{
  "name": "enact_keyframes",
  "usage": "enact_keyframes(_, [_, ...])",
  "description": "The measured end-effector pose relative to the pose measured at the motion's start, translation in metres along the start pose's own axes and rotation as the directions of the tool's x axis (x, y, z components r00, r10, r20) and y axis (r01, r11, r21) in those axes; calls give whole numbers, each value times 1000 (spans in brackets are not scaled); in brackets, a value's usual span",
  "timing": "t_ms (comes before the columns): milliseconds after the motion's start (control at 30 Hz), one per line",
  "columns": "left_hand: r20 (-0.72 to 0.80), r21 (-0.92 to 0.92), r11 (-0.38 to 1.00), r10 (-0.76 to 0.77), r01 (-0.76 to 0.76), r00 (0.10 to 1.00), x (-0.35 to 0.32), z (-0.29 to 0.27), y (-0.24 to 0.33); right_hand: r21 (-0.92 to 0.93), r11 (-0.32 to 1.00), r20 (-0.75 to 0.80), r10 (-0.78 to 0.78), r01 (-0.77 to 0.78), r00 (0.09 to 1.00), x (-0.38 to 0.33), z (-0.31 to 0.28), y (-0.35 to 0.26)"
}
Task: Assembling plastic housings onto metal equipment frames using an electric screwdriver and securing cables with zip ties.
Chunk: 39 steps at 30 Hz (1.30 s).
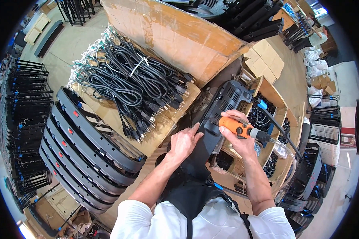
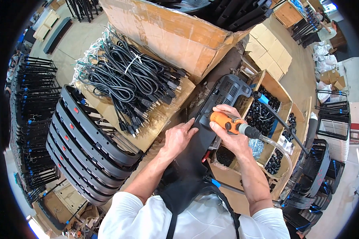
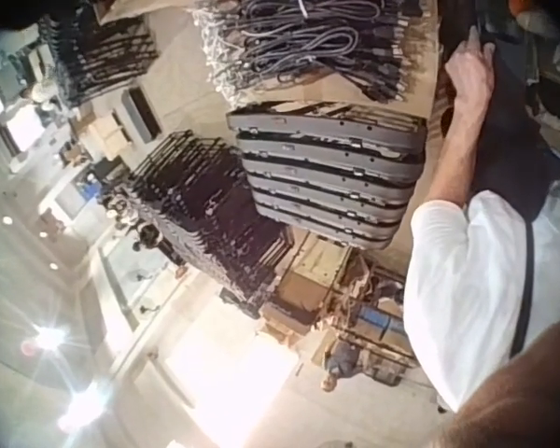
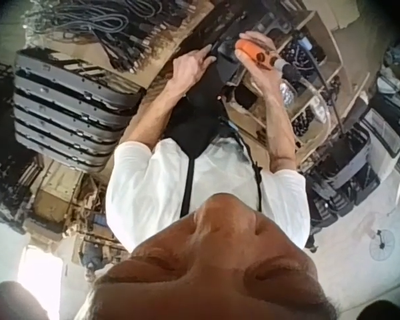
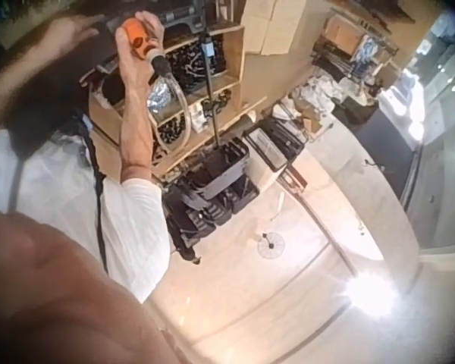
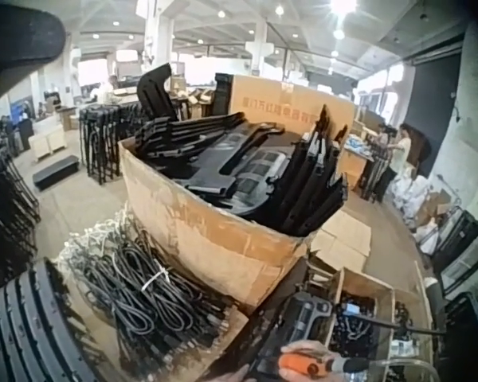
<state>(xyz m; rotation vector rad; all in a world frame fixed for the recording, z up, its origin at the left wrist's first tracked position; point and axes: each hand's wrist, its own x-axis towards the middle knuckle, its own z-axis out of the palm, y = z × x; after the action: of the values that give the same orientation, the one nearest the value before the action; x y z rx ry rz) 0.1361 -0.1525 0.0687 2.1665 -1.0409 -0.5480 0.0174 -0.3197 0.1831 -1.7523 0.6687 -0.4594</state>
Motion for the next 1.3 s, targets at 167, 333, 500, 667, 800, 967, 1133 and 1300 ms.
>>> enact_keyframes(167, [39,-18,1000,-16,17,999,0,0,-2,-21,1000,9,-2,2,1000,2,6,-7])
enact_keyframes(333, [62,-192,966,-163,172,985,-12,-21,-4,-97,995,47,-8,13,999,2,2,-5])
enact_keyframes(500, [120,-52,987,-144,151,982,-41,-40,-1,-80,996,37,-37,40,999,-4,-5,-7])
enact_keyframes(667, [83,97,994,-63,55,995,-44,-21,-5,-31,999,39,19,-17,999,-5,0,-9])
enact_keyframes(800, [53,96,994,-59,54,997,-47,-17,0,-77,997,34,-18,20,999,-6,3,-5])
enact_keyframes(967, [-13,135,990,-35,37,999,-49,-15,0,-50,999,17,6,-5,1000,-5,6,-10])
enact_keyframes(1133, [4,95,995,-18,17,1000,-52,-13,4,-45,999,11,0,1,1000,-3,5,-9])
enact_keyframes(1300, [89,12,993,-118,117,989,-50,-19,9,-51,999,15,12,-11,1000,-1,5,-11])
